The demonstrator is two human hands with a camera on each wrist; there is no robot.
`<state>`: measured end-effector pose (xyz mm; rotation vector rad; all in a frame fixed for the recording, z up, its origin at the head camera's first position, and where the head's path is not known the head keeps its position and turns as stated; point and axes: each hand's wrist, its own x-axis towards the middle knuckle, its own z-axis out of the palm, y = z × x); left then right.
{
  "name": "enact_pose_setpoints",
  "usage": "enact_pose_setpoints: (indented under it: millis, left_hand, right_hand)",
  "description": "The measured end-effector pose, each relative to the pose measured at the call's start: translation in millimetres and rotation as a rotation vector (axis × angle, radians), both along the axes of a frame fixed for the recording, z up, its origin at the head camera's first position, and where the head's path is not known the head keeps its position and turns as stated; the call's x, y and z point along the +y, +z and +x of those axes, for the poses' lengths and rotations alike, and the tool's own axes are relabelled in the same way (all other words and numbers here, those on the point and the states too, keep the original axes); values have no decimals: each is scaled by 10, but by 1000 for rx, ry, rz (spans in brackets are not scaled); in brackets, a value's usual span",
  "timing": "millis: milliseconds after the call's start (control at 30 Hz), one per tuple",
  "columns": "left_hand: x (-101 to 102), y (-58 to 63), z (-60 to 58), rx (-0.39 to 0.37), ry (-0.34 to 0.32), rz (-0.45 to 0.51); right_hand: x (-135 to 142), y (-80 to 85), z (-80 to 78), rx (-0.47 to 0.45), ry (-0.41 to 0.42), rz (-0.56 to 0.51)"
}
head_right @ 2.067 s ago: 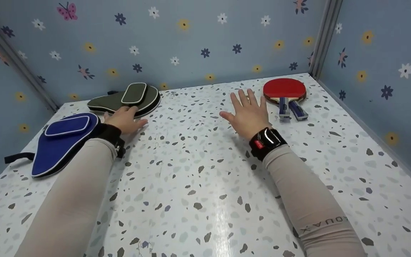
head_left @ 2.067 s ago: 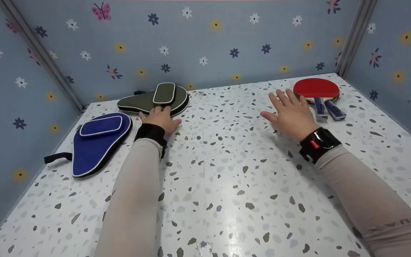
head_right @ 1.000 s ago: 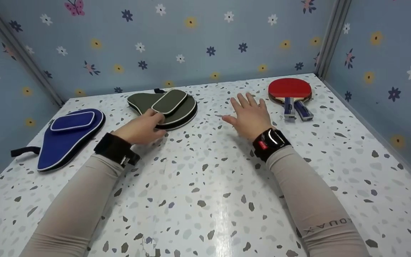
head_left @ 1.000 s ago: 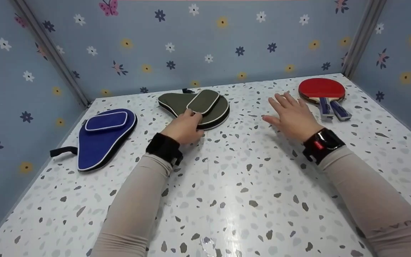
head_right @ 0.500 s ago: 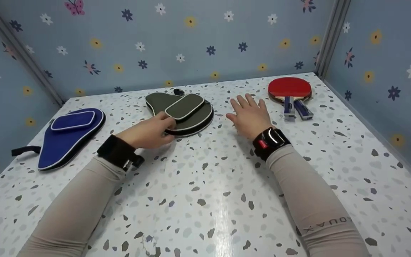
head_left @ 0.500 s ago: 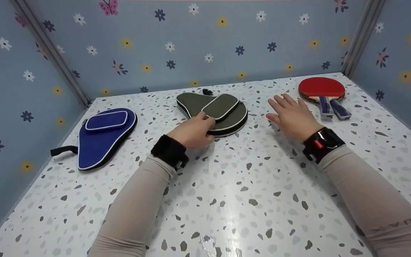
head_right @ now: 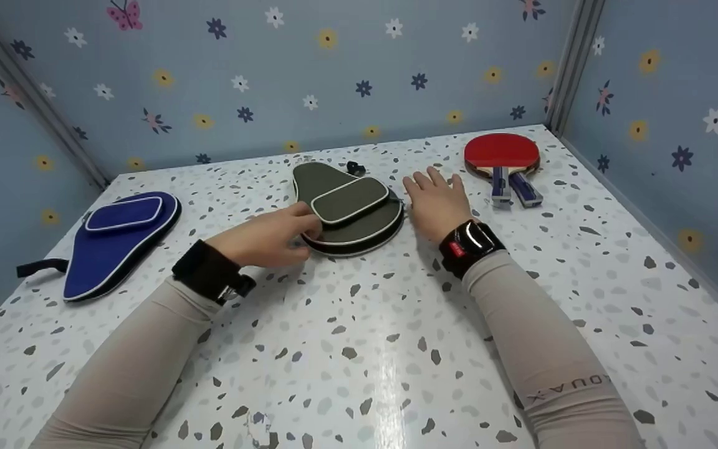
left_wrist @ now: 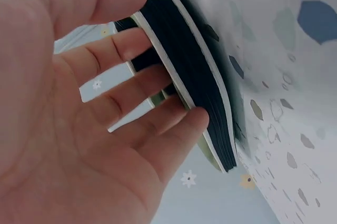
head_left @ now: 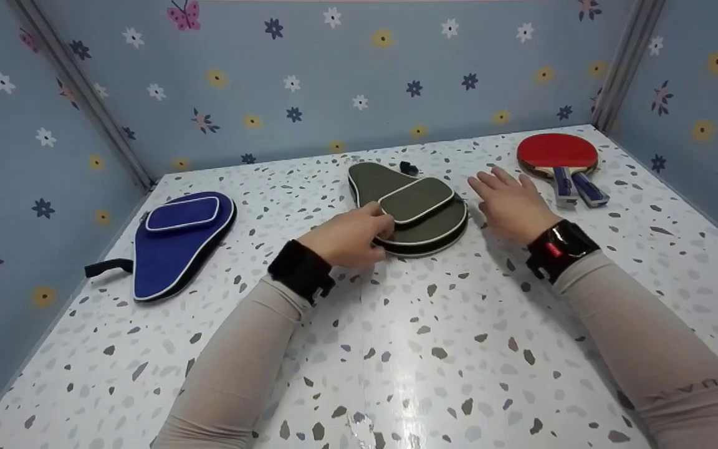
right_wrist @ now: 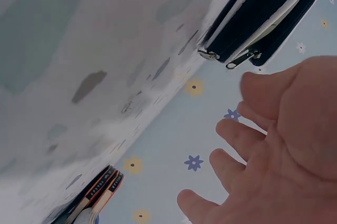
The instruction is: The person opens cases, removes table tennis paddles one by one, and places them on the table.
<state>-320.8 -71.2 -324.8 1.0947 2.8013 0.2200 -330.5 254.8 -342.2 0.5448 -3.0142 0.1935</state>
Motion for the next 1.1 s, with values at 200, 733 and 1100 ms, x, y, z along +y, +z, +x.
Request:
enact_pose_setpoints:
  millis: [200,733,1100]
  left_hand:
    - [24,29,34,-16,-27,-4]
    - [213,87,-48,80,-1,83]
    - [483,11,-158,32,50,15]
  right_hand:
    - [9,3,-17,-51,12,33]
    - [64,-70,-82,-17,81,-38]
    - [79,-77,-78,-29,117,-84]
